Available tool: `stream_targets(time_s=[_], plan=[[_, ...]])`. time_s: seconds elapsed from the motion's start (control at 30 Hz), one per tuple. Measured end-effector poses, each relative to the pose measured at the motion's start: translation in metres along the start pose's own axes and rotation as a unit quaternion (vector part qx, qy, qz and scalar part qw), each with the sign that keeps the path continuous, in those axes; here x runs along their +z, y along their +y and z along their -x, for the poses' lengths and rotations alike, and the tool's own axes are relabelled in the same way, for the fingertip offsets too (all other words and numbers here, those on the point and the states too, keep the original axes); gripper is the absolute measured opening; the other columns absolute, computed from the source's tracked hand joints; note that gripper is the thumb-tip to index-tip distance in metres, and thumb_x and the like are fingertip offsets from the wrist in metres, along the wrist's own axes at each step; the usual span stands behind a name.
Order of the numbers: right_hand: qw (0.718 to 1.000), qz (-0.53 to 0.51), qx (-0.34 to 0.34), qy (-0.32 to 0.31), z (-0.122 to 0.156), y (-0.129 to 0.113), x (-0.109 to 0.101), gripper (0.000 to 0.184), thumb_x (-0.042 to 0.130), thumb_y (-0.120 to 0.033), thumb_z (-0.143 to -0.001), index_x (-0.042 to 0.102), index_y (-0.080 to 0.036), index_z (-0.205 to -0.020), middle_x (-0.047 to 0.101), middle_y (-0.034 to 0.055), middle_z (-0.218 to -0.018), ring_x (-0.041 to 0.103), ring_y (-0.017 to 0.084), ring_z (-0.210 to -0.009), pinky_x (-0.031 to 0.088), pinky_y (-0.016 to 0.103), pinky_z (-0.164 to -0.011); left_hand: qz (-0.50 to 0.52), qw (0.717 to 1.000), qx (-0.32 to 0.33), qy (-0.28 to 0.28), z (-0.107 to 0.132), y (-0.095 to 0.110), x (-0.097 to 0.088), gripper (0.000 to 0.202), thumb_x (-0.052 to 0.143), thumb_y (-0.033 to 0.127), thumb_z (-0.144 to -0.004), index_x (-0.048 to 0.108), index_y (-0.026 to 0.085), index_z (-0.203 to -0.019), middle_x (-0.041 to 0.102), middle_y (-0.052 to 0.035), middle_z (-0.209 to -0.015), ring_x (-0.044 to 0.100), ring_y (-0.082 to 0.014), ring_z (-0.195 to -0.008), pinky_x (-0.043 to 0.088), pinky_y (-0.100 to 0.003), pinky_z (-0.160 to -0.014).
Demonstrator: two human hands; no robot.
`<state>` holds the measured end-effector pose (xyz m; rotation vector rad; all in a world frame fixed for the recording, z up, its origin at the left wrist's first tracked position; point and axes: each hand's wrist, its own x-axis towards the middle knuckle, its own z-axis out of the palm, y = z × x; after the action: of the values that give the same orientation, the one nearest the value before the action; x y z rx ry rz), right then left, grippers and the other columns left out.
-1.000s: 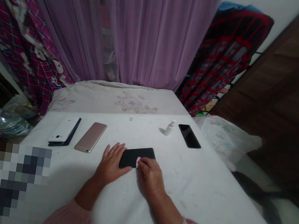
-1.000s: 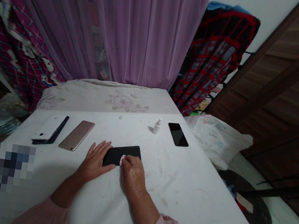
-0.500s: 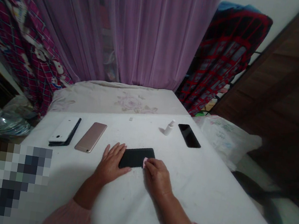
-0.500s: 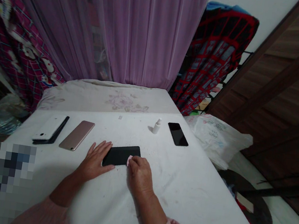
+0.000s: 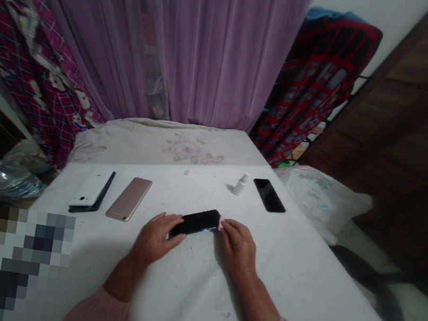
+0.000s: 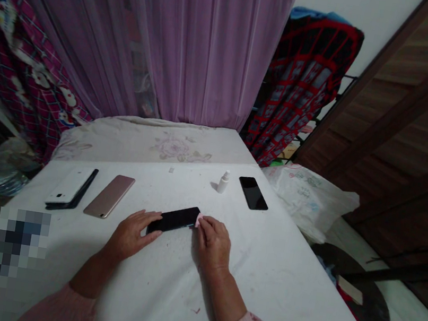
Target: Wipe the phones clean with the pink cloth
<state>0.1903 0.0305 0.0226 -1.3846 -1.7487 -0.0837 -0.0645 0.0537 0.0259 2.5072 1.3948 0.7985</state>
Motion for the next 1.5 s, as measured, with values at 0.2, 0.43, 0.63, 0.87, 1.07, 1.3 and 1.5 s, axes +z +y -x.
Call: stream_targets(time_s=[0.2,0.43,0.63,0.87,1.07,1.3,1.5], plan=[[1.0,0.011,-0.004,0.008,-0.03,0.001,0.009,0.025,0.052,-0.027,-0.093,0.074,-0.021,-0.103,0.071,0.0083,-0.099,0.064,0.02,-0.087,0.054,0.033,-0.077,-0.005,0.998,0.007,0.061,-0.002,0.006,-0.002,0.032,0.047,0.045,-0.098,0.07,0.025,-0.109,0.077,-0.0035,-0.1,0.074,-0.0205,-0.088,0.059,-0.032,-0.079],[0.997,0.022,-0.069,-0.019,-0.04,-0.037,0.028,0.022,0.054,-0.02,-0.092,0.073,-0.022,-0.103,0.07,0.0081,-0.098,0.061,0.019,-0.087,0.05,0.031,-0.076,-0.024,0.996,-0.003,0.081,0.0,0.005,-0.002,0.033,0.043,0.041,-0.1,0.069,0.025,-0.114,0.076,-0.0037,-0.103,0.074,-0.0196,-0.087,0.059,-0.029,-0.077],[0.99,-0.007,-0.133,-0.043,-0.034,-0.052,0.032,0.02,0.058,-0.019,-0.091,0.07,-0.022,-0.107,0.07,0.0077,-0.1,0.061,0.018,-0.088,0.049,0.029,-0.077,-0.019,0.997,-0.003,0.074,-0.001,0.006,-0.004,0.033,0.042,0.04,-0.101,0.067,0.026,-0.118,0.076,-0.0029,-0.104,0.074,-0.0189,-0.087,0.058,-0.028,-0.078],[0.997,0.053,-0.06,0.019,-0.053,-0.003,0.02,0.025,0.05,-0.022,-0.094,0.073,-0.02,-0.103,0.071,0.0086,-0.098,0.061,0.02,-0.086,0.051,0.031,-0.077,-0.031,0.996,-0.022,0.083,-0.002,0.005,-0.002,0.035,0.041,0.043,-0.101,0.07,0.025,-0.11,0.077,-0.0033,-0.098,0.074,-0.0189,-0.08,0.057,-0.027,-0.071],[0.996,0.032,-0.089,0.003,-0.044,-0.032,0.033,0.022,0.053,-0.02,-0.093,0.072,-0.021,-0.104,0.07,0.0084,-0.1,0.06,0.02,-0.087,0.049,0.031,-0.076,-0.05,0.996,-0.036,0.066,-0.003,0.006,-0.002,0.034,0.04,0.042,-0.101,0.068,0.026,-0.113,0.077,-0.0017,-0.096,0.074,-0.0183,-0.077,0.054,-0.025,-0.068],[0.993,0.007,-0.113,-0.03,-0.043,-0.033,0.034,0.022,0.054,-0.02,-0.093,0.072,-0.022,-0.106,0.071,0.0074,-0.102,0.061,0.019,-0.089,0.049,0.03,-0.078,-0.058,0.995,-0.024,0.082,-0.003,0.007,-0.002,0.036,0.038,0.041,-0.102,0.068,0.024,-0.111,0.077,-0.0007,-0.093,0.074,-0.0178,-0.074,0.053,-0.024,-0.065],[0.999,0.007,-0.029,0.026,-0.057,0.008,0.032,0.026,0.051,-0.027,-0.094,0.075,-0.02,-0.1,0.073,0.009,-0.098,0.063,0.02,-0.085,0.052,0.031,-0.076,-0.049,0.992,0.001,0.119,-0.004,0.006,0.0,0.034,0.041,0.041,-0.101,0.069,0.023,-0.107,0.078,-0.0015,-0.092,0.074,-0.0171,-0.071,0.054,-0.022,-0.062]])
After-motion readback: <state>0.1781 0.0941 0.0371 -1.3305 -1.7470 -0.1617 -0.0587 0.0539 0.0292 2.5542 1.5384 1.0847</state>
